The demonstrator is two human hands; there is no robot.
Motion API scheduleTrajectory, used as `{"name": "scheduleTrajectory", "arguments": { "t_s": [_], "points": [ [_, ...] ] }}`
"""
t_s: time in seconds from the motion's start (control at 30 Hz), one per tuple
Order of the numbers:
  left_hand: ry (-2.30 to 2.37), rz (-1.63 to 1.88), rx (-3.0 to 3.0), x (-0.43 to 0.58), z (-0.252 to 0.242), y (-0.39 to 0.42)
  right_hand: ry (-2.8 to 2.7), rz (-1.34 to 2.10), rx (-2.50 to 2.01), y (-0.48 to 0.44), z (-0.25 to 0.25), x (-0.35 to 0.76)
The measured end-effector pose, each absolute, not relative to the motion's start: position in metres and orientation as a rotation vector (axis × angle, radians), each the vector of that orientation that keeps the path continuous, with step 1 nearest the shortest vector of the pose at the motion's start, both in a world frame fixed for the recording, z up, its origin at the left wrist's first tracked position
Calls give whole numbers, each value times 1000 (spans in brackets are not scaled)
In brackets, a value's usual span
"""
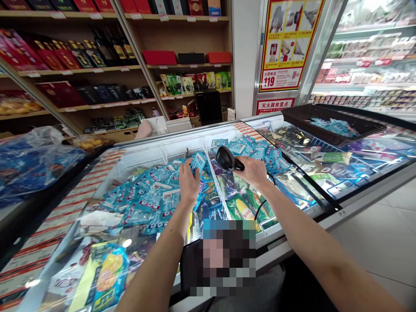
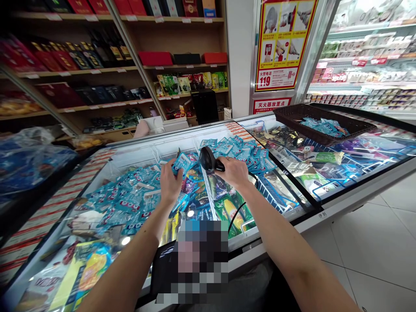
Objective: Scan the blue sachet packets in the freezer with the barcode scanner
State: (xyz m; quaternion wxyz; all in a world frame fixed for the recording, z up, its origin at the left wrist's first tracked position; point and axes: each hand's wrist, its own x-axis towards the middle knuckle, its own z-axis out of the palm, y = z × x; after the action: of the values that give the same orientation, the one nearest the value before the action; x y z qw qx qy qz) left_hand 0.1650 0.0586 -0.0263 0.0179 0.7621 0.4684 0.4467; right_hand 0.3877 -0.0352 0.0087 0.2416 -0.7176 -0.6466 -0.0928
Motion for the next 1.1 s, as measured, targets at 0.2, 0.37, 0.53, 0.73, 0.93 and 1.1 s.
{"name": "scheduleTrajectory", "arguments": {
  "t_s": [0.2,0.37,0.53,0.73,0.93,1.1],
  "points": [
    [1658,1286,2621,166,-15,41,-1684,-274,-2035,-34,8,392],
    [1488,971,2938,170,-21,40,-1706,-253,-2027,-34,9,391],
    [1518,869,2907,166,-27,49,-1719,-216,-2031,-35,11,388],
    [1432,803,2908,152,-18,52,-1686,-245,-1988,-35,9,388],
    [1412,767,2931,130,-10,56,-1598,-263,-1975,-36,13,390],
    [1479,763,2952,116,-8,62,-1483,-292,-2026,-36,23,399]
  ]
}}
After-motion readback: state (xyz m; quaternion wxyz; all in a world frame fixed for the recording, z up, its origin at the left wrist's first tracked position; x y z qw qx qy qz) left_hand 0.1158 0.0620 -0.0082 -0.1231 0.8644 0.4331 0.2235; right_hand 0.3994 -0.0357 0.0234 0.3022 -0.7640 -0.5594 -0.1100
